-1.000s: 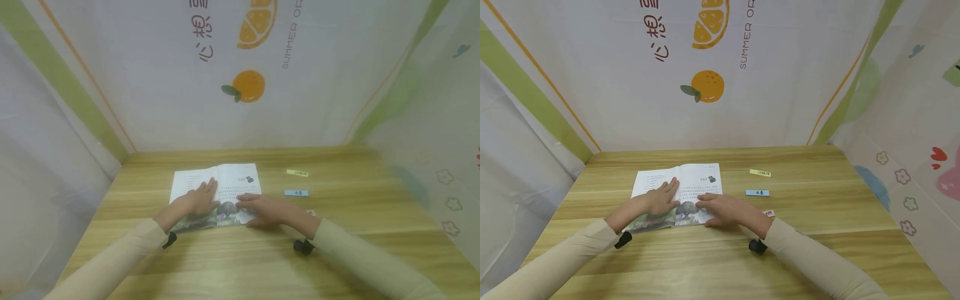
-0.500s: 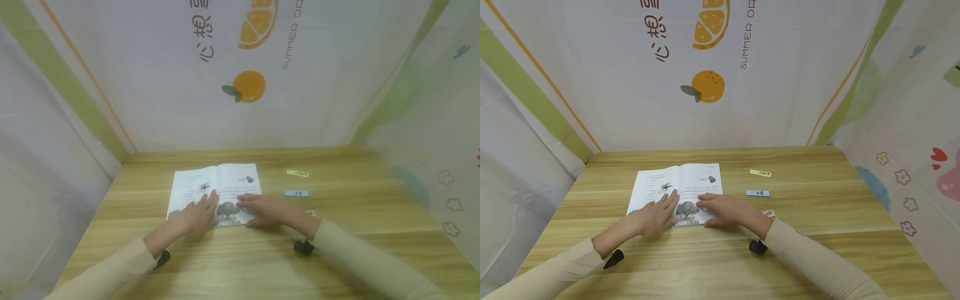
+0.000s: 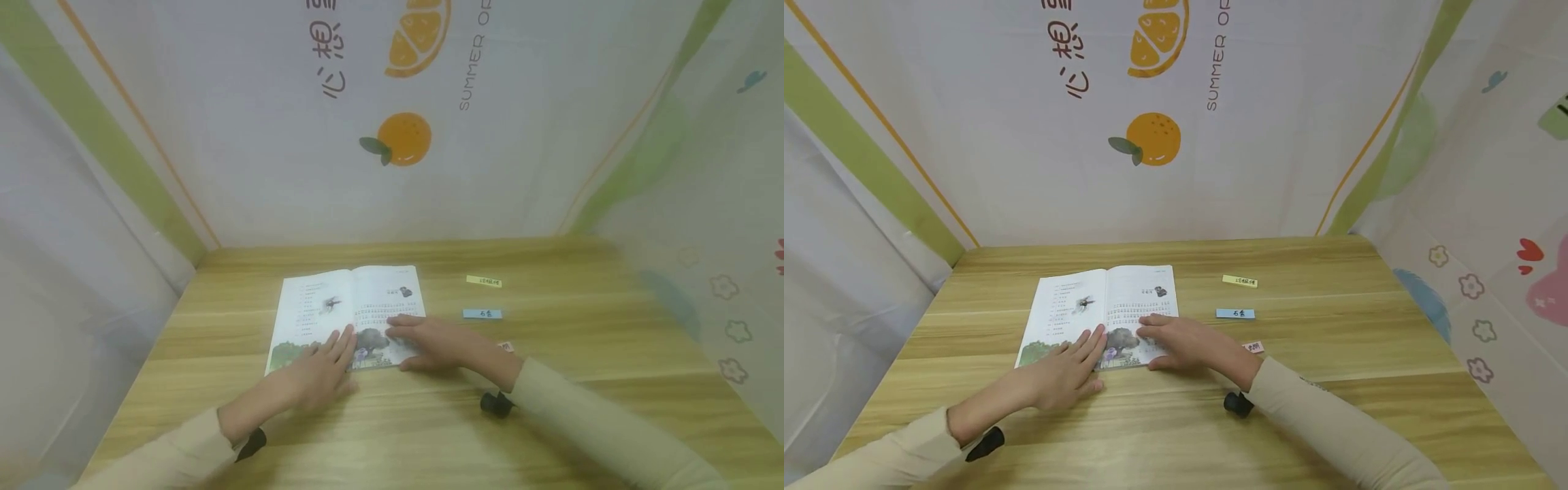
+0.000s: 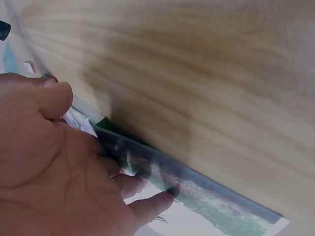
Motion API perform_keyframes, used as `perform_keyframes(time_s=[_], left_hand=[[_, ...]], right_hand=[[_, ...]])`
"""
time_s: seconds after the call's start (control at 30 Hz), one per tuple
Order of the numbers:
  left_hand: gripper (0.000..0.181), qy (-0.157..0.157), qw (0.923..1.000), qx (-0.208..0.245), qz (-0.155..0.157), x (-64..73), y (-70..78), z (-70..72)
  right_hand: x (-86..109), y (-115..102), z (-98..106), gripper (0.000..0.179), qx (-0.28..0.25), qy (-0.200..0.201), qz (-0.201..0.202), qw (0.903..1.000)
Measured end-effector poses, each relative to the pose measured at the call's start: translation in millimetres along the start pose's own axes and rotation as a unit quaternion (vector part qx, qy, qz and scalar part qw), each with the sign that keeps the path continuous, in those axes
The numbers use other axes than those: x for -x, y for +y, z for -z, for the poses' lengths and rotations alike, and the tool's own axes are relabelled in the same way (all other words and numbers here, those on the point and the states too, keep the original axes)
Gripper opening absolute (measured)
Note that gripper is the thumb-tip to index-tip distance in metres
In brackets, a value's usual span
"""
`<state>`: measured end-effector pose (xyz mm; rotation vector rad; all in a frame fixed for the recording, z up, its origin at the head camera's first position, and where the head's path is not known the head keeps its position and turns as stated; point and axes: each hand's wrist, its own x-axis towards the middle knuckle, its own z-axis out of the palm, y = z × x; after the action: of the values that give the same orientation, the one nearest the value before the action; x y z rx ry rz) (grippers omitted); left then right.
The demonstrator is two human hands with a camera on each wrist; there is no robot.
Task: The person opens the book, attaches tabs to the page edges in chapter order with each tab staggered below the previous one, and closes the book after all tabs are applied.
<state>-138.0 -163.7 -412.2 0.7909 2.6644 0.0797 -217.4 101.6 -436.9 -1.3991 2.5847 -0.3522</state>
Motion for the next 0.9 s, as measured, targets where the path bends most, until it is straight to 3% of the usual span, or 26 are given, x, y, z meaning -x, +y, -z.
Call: perform_keyframes(time_s=[0.17, 0.23, 0.33, 0.47, 0.7, 0.9], left_hand=[[0.083, -0.036, 0.9988, 0.034, 0.001, -2.5, -0.6, 11.7], [0.082, -0.035, 0.9977, 0.057, 0.002, -5.6, -3.4, 16.0], [0.076, 0.0, 0.9956, 0.094, -0.004, -11.2, -9.9, 18.7], [0.066, 0.052, 0.9922, 0.112, -0.016, -18.4, -17.3, 15.3], [0.065, 0.05, 0.9949, 0.087, 0.006, -25.8, -16.9, 10.4], [0.064, 0.047, 0.9963, 0.072, -0.002, -29.7, -16.8, 9.4]], right_hand=[[-0.8, 3.9, -2.1, 0.068, -0.001, -0.008, -0.002, 1.0], [-0.5, 7.6, -1.3, 0.066, -0.008, -0.013, 0.003, 0.9999], [2.8, 16.5, 3.7, 0.061, -0.032, -0.009, 0.003, 0.9994], [11.1, 36.2, 12.3, 0.049, -0.048, 0.031, -0.013, 0.9983], [33.9, 86.2, 21.5, 0.026, -0.026, 0.119, -0.063, 0.9905], [55.1, 125.6, 30.0, 0.048, -0.024, 0.142, -0.141, 0.9794]])
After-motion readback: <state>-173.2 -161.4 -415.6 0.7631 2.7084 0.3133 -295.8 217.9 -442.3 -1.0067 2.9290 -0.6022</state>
